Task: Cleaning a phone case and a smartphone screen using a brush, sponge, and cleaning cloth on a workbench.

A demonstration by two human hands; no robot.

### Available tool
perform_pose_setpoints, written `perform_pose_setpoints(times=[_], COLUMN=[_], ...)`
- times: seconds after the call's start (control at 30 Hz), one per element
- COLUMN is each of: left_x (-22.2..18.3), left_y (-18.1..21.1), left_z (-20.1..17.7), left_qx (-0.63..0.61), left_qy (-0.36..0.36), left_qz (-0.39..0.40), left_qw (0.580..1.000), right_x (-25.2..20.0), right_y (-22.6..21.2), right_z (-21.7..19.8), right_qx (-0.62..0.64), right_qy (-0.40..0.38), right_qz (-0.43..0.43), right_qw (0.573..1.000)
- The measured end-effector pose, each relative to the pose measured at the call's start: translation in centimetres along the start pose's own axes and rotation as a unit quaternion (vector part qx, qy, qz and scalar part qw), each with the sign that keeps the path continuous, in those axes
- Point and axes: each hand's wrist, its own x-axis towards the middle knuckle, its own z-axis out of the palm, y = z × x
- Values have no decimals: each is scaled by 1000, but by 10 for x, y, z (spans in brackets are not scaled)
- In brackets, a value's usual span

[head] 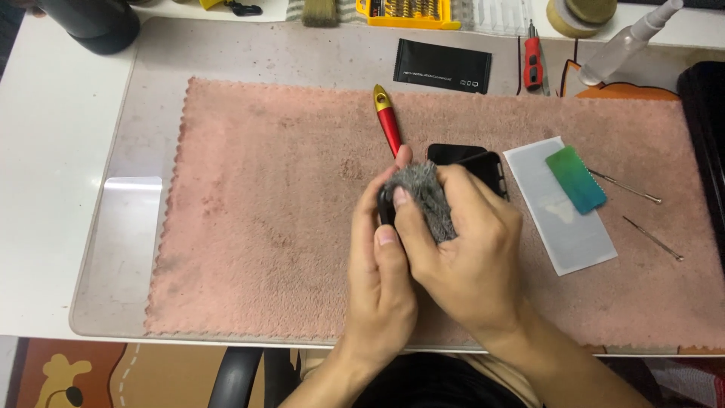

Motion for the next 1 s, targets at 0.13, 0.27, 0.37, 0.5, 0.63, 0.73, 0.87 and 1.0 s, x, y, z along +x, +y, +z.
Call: perform_pose_setpoints(times=[0.13,0.27,0.37,0.5,0.63,0.73,0.87,1.0], left_x=[-1,6,2,-5,-8,-11,-17,-20], left_y=[-6,7,11,19,20,17,5,-1], left_z=[-14,-19,-24,-24,-16,-14,-16,-30], left_qx=[-90,-242,-249,-29,12,60,-68,-227], left_qy=[18,-24,-61,-52,-49,-54,-9,26], left_qz=[-73,-163,-162,-92,-66,-45,-127,-253], left_qw=[993,956,953,994,997,996,990,940], right_x=[0,-1,-6,-14,-16,-13,-8,-10], right_y=[8,15,14,10,9,8,12,15], right_z=[-6,-14,-16,-14,-9,-14,-20,-21], right_qx=[76,85,55,33,29,49,29,82], right_qy=[-77,-118,-137,-125,-78,-69,-76,-190], right_qz=[-41,-83,-106,-96,-52,-5,34,-65], right_qw=[993,986,983,987,995,996,996,976])
